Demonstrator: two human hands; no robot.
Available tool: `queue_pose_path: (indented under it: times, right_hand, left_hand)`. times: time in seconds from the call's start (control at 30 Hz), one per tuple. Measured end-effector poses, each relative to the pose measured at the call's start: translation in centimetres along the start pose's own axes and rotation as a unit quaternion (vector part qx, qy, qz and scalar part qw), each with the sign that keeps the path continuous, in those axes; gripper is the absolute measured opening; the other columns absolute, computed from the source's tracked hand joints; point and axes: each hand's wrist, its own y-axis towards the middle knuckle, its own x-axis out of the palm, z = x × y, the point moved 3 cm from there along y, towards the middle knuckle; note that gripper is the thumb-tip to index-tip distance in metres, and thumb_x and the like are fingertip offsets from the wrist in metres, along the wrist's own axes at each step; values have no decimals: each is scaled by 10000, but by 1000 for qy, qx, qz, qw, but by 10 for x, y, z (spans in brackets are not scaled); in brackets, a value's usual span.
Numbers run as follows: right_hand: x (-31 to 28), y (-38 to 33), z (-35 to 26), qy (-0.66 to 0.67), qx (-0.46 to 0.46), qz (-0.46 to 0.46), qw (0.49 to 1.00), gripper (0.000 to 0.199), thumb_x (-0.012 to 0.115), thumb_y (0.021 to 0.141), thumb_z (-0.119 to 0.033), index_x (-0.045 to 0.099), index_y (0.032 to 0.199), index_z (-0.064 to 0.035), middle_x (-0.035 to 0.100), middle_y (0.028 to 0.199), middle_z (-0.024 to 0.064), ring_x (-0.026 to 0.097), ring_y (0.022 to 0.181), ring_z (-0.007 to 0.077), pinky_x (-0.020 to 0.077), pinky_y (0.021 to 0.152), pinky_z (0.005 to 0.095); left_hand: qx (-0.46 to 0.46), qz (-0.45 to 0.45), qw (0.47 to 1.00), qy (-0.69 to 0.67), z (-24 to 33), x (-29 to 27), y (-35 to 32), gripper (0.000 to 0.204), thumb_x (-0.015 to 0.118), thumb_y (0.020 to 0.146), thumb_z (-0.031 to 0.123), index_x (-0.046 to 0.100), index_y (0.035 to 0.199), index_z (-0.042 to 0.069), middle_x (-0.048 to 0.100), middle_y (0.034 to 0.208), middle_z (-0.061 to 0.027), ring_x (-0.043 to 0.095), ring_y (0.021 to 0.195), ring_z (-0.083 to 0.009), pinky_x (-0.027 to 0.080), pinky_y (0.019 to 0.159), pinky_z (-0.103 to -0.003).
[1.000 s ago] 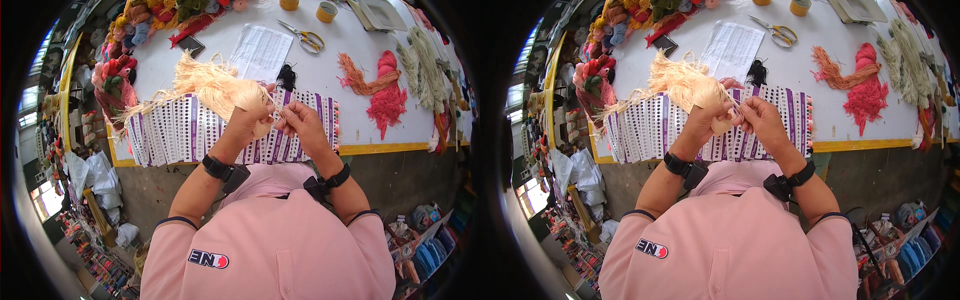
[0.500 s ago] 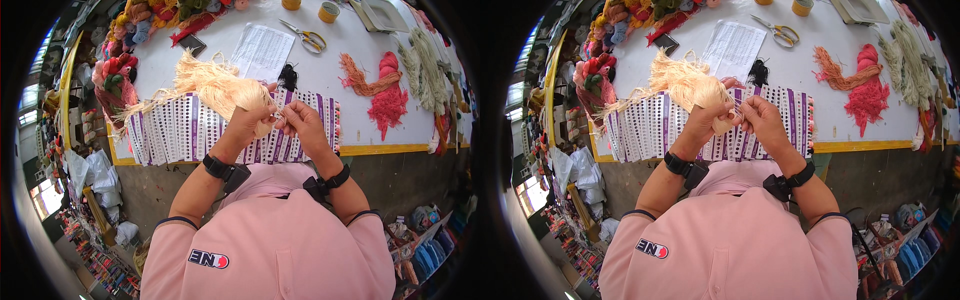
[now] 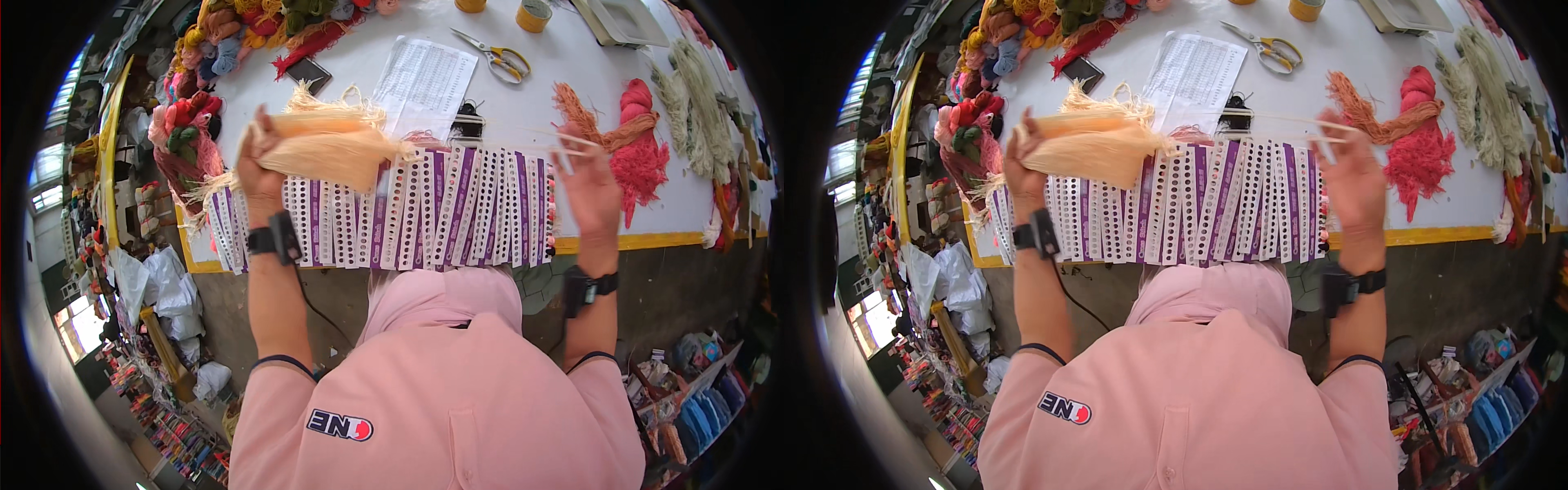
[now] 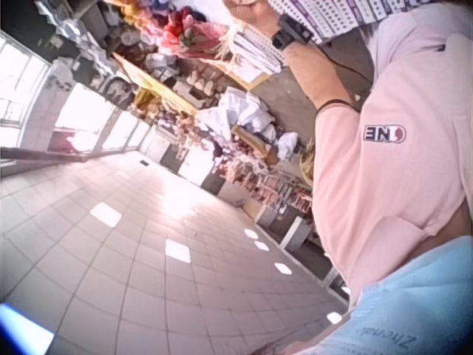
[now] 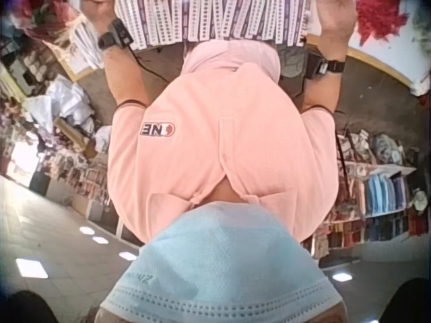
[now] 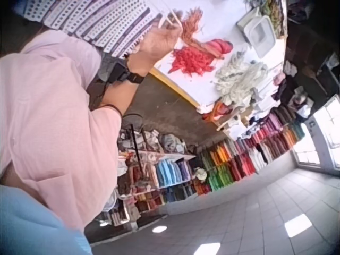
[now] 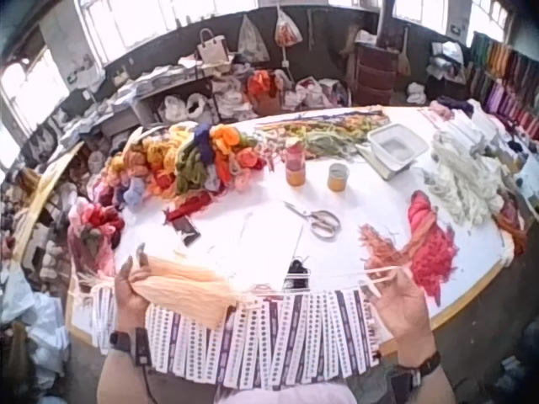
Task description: The person threads bundles of light-colored yarn through the holes of paper cards by hand, then repeats the process with a bundle of pink yarn.
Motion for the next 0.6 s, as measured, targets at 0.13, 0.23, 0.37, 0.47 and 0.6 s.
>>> queue_pose_path:
  times: [0.13,0.23,0.37,0.47,0.6]
  right_hand:
    - [-125,32,-137,230,-41,10,972,93,490,878,-11,509,790,12,560,771,129,564,766,253,464,772,387]
    - [-220,1,-250,-15,-204,184,961,92,468,833,9,481,747,-20,463,692,69,470,638,185,414,638,327]
    - [-144,19,-172,-513,-379,308,706,110,527,852,-129,612,842,-60,575,860,12,531,765,125,439,712,291]
    - [-116,57,-21,-747,-250,-72,612,158,502,918,-125,612,879,-18,591,1036,100,571,904,144,465,825,317]
    - [-41,69,104,-616,80,-61,781,158,531,937,-166,587,877,-31,646,625,68,652,587,162,499,596,301]
  left_hand:
    - [181,23,979,90,104,-1,6,374,621,900,76,527,1244,-35,625,1163,-193,452,604,-75,440,634,-217]
    - [164,-2,977,137,82,27,23,321,617,900,85,533,1182,-45,642,1089,-149,448,611,-80,433,646,-214]
    - [54,100,928,356,-38,31,22,214,603,934,176,638,1063,9,602,774,-3,556,656,-75,453,574,-202]
    - [-211,130,904,348,-182,18,20,161,658,871,136,638,988,27,635,778,-33,581,600,-103,465,532,-218]
    - [-196,144,820,519,-239,-32,17,196,681,828,106,676,980,-17,669,802,-58,573,606,-111,439,529,-235]
